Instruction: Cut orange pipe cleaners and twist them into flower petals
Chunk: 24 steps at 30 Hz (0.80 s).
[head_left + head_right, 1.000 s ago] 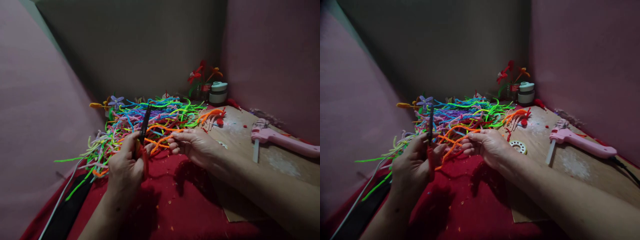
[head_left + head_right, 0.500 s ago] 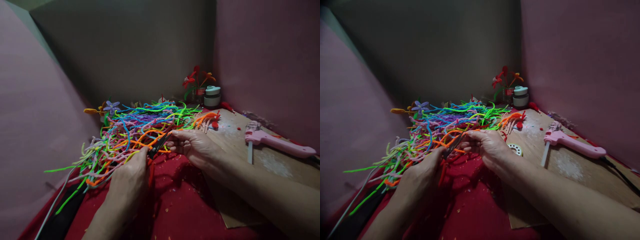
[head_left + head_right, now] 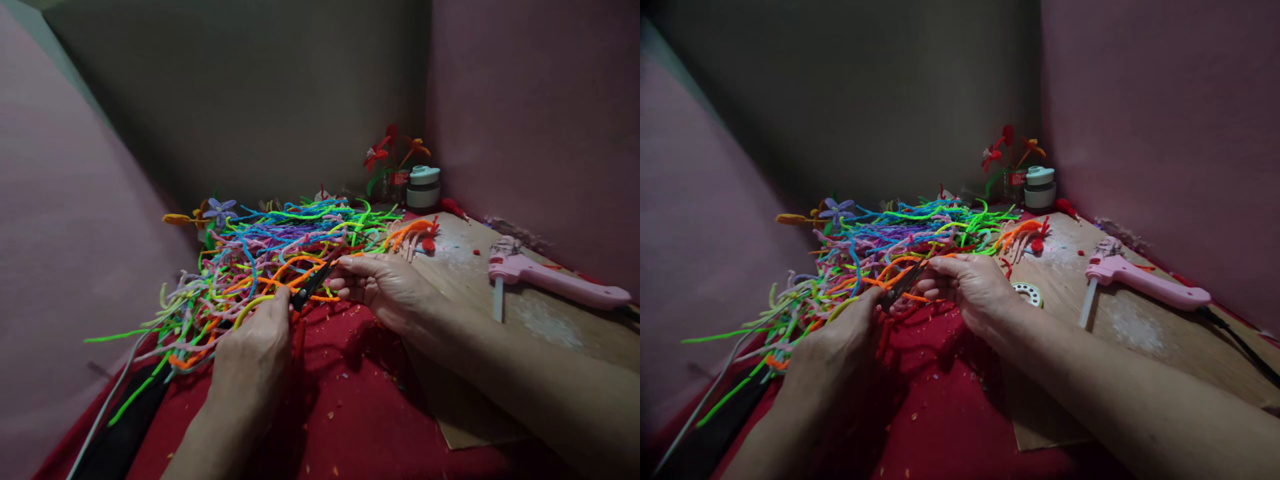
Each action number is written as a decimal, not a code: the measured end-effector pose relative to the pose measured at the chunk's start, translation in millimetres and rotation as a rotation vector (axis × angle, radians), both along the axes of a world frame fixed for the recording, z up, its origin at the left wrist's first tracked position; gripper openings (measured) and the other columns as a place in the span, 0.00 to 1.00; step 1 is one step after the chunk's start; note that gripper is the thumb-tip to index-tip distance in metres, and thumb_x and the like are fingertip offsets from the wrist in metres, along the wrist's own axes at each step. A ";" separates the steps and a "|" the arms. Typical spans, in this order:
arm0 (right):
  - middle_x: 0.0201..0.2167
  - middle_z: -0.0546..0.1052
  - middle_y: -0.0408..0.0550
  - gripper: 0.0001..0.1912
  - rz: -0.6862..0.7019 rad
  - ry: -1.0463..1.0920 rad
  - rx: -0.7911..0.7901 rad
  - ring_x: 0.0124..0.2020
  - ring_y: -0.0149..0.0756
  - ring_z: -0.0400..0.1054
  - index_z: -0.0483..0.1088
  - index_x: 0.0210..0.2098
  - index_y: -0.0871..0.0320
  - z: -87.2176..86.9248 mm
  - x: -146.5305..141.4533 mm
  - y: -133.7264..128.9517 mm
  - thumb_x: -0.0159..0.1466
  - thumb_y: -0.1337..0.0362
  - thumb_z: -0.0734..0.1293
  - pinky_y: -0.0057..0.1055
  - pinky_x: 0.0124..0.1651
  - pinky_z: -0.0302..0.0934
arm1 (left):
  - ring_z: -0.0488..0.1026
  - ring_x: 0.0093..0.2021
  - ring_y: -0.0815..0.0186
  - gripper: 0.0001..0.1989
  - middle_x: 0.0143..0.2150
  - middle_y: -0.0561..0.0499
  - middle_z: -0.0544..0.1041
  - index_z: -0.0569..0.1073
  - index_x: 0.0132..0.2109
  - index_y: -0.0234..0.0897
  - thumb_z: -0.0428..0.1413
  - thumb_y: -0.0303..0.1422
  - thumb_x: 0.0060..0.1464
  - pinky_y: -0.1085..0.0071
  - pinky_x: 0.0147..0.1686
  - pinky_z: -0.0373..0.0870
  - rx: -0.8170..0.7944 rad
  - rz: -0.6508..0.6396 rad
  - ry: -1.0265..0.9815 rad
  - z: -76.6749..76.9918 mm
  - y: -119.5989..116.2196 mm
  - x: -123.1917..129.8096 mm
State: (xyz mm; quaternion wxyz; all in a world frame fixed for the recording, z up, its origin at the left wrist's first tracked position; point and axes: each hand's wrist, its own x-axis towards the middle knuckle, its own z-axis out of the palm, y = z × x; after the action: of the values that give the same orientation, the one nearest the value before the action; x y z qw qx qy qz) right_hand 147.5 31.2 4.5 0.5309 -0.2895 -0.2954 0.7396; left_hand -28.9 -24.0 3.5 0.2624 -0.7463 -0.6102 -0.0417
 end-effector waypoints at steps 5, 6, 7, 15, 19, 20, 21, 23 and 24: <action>0.19 0.75 0.49 0.09 -0.031 -0.034 0.032 0.21 0.30 0.70 0.69 0.21 0.63 2.1 -0.9 -1.2 0.56 0.74 0.62 0.24 0.25 0.65 | 0.73 0.32 0.60 0.17 0.35 0.45 0.74 0.66 0.49 0.32 0.47 0.28 0.50 0.71 0.24 0.63 0.001 0.010 0.066 0.8 -5.2 3.4; 0.19 0.75 0.49 0.09 -0.040 -0.043 0.036 0.21 0.30 0.70 0.69 0.20 0.62 2.5 -1.1 -1.5 0.56 0.74 0.62 0.24 0.25 0.65 | 0.74 0.33 0.60 0.19 0.35 0.45 0.74 0.65 0.50 0.32 0.48 0.28 0.50 0.71 0.25 0.63 0.007 0.013 0.076 0.7 -6.0 4.0; 0.19 0.74 0.49 0.09 -0.047 -0.053 0.045 0.21 0.30 0.70 0.69 0.20 0.62 2.9 -1.2 -1.8 0.56 0.74 0.62 0.24 0.25 0.65 | 0.73 0.33 0.60 0.20 0.35 0.45 0.73 0.64 0.51 0.31 0.48 0.28 0.49 0.71 0.25 0.63 0.017 0.018 0.084 0.7 -6.7 4.6; 0.20 0.74 0.48 0.09 -0.088 -0.110 0.104 0.21 0.29 0.69 0.66 0.18 0.60 5.2 0.6 -5.6 0.53 0.74 0.64 0.25 0.25 0.65 | 0.74 0.31 0.59 0.22 0.36 0.43 0.74 0.62 0.56 0.31 0.46 0.27 0.53 0.69 0.22 0.62 0.068 0.082 0.126 1.4 -8.5 10.7; 0.20 0.74 0.48 0.10 -0.090 -0.123 0.108 0.21 0.29 0.69 0.66 0.18 0.60 6.7 0.3 -6.0 0.54 0.74 0.63 0.24 0.25 0.65 | 0.74 0.31 0.59 0.22 0.36 0.43 0.74 0.62 0.56 0.31 0.47 0.28 0.53 0.70 0.22 0.63 0.036 0.079 0.116 2.0 -7.7 9.7; 0.19 0.74 0.48 0.10 -0.086 -0.124 0.108 0.20 0.29 0.69 0.66 0.18 0.60 6.9 0.1 -6.0 0.54 0.74 0.63 0.24 0.25 0.64 | 0.74 0.31 0.59 0.22 0.36 0.43 0.75 0.62 0.56 0.31 0.47 0.28 0.53 0.70 0.22 0.63 0.026 0.075 0.114 1.7 -7.3 8.9; 0.19 0.74 0.48 0.10 -0.081 -0.125 0.109 0.21 0.29 0.69 0.66 0.18 0.60 6.9 -0.1 -5.9 0.54 0.74 0.63 0.24 0.25 0.64 | 0.74 0.30 0.59 0.23 0.36 0.43 0.75 0.61 0.56 0.31 0.47 0.28 0.52 0.71 0.22 0.63 0.020 0.070 0.113 1.3 -6.6 7.9; 0.19 0.75 0.48 0.09 -0.080 -0.122 0.104 0.21 0.29 0.69 0.66 0.19 0.61 6.5 -0.5 -5.5 0.54 0.74 0.64 0.23 0.25 0.65 | 0.74 0.30 0.59 0.24 0.35 0.44 0.75 0.61 0.56 0.31 0.48 0.28 0.51 0.71 0.21 0.63 0.027 0.060 0.107 -0.5 -5.0 5.9; 0.18 0.74 0.48 0.08 -0.082 -0.119 0.099 0.20 0.29 0.70 0.66 0.19 0.61 6.0 -0.7 -5.1 0.54 0.74 0.64 0.23 0.25 0.65 | 0.75 0.30 0.59 0.23 0.35 0.44 0.75 0.61 0.56 0.31 0.48 0.27 0.51 0.71 0.21 0.63 0.031 0.050 0.099 -1.7 -4.0 5.0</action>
State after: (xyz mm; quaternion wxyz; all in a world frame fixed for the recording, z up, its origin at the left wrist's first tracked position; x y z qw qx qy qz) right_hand 146.7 26.1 10.6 0.5558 -0.3182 -0.3506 0.6833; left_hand -23.9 -28.0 1.7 0.3047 -0.7278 -0.6143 -0.0078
